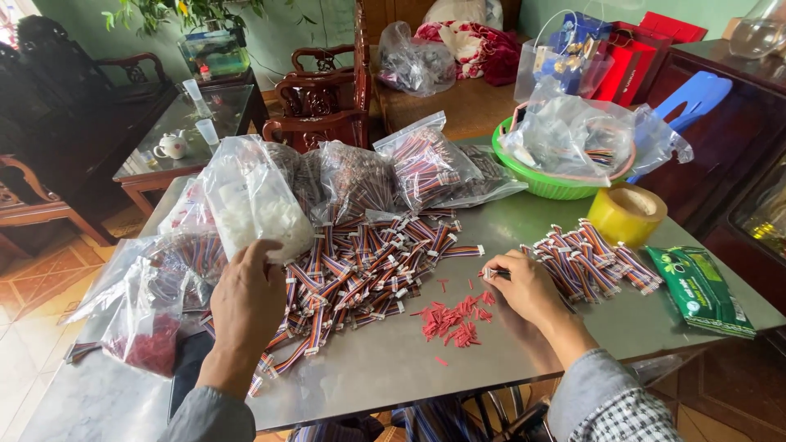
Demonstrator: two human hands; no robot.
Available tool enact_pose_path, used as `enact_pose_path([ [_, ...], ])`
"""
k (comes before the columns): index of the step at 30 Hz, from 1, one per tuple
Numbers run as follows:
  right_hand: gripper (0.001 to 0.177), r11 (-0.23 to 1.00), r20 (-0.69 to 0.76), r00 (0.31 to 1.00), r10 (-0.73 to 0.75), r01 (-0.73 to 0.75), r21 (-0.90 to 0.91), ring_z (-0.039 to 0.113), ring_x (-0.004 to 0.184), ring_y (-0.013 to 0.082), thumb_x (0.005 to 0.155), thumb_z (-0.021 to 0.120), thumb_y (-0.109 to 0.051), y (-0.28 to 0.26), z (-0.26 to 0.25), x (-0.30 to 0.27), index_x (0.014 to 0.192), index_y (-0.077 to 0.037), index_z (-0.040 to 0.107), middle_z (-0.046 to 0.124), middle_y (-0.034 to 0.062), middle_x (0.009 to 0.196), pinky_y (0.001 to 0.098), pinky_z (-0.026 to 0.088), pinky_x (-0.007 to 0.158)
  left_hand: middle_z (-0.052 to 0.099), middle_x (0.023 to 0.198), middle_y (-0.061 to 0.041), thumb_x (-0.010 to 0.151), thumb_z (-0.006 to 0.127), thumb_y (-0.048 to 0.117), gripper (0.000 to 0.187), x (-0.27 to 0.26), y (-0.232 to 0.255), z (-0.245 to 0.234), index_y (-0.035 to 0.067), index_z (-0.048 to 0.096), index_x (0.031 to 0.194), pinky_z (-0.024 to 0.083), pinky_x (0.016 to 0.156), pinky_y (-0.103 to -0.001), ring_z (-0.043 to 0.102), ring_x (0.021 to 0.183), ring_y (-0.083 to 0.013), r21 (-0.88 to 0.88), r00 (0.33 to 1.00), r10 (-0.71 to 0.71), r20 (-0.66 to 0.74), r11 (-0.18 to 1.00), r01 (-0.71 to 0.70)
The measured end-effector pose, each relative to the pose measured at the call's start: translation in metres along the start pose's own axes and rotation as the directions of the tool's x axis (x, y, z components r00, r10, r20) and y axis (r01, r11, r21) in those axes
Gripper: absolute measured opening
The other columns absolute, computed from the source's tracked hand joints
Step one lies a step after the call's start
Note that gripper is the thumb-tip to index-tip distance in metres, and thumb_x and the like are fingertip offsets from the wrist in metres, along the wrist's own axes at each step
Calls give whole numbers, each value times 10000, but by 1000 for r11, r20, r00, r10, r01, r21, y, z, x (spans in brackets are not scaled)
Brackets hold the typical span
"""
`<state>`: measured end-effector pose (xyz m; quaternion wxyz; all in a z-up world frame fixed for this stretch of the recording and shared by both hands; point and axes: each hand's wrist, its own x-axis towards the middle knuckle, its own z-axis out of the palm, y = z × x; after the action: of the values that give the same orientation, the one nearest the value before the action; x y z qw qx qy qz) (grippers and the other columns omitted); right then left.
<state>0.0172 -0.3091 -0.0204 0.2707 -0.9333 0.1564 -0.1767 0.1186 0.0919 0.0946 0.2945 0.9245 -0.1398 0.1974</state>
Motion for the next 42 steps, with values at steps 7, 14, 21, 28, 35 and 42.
enact_pose_path([
  [7,135,958,176,984,-26,75,-277,666,850,365,951,593,-179,4,14,7,1085,-177,615,607,5,1181,547,531,648,726,779,-43,858,621,115,194,-39,41,-24,152,776,970,491,597,-323,641,634,-150,-339,1000,-11,-13,941,6],
  [14,252,948,-6,999,38,-34,317,694,876,168,949,593,-9,-36,-14,-42,1130,-134,716,752,13,1011,290,513,799,763,865,-183,879,676,-80,204,-92,29,37,-50,772,1056,573,710,-332,667,725,-229,-881,834,-392,389,108,461],
  [21,285,857,-109,958,-264,285,429,603,681,117,906,619,33,-110,-21,-101,1054,-152,777,734,15,887,222,479,547,741,832,-252,899,720,-35,193,-126,47,87,-111,728,1076,584,669,-334,704,736,-293,-835,736,-413,536,-131,535],
  [28,214,768,-156,882,-444,464,441,757,911,154,851,745,-58,-149,-13,-114,1062,-60,780,791,65,1008,251,625,817,769,898,-261,898,707,-39,244,-136,64,88,-110,736,1130,647,794,-385,749,791,-313,-792,718,-347,603,-157,590],
  [35,337,759,-140,769,-624,639,126,688,808,188,837,689,40,-136,7,-111,1162,-45,684,660,39,910,325,592,721,783,923,-188,891,734,9,256,-137,72,80,-58,766,1136,614,778,-335,745,829,-261,-755,708,-288,644,-91,650],
  [42,412,722,-191,781,-595,623,300,664,762,119,781,821,17,-133,18,-110,1173,-87,744,626,-4,862,229,610,651,777,888,-194,919,714,50,222,-136,67,87,-55,742,1112,605,738,-295,724,736,-229,-678,661,-155,734,-212,704],
])
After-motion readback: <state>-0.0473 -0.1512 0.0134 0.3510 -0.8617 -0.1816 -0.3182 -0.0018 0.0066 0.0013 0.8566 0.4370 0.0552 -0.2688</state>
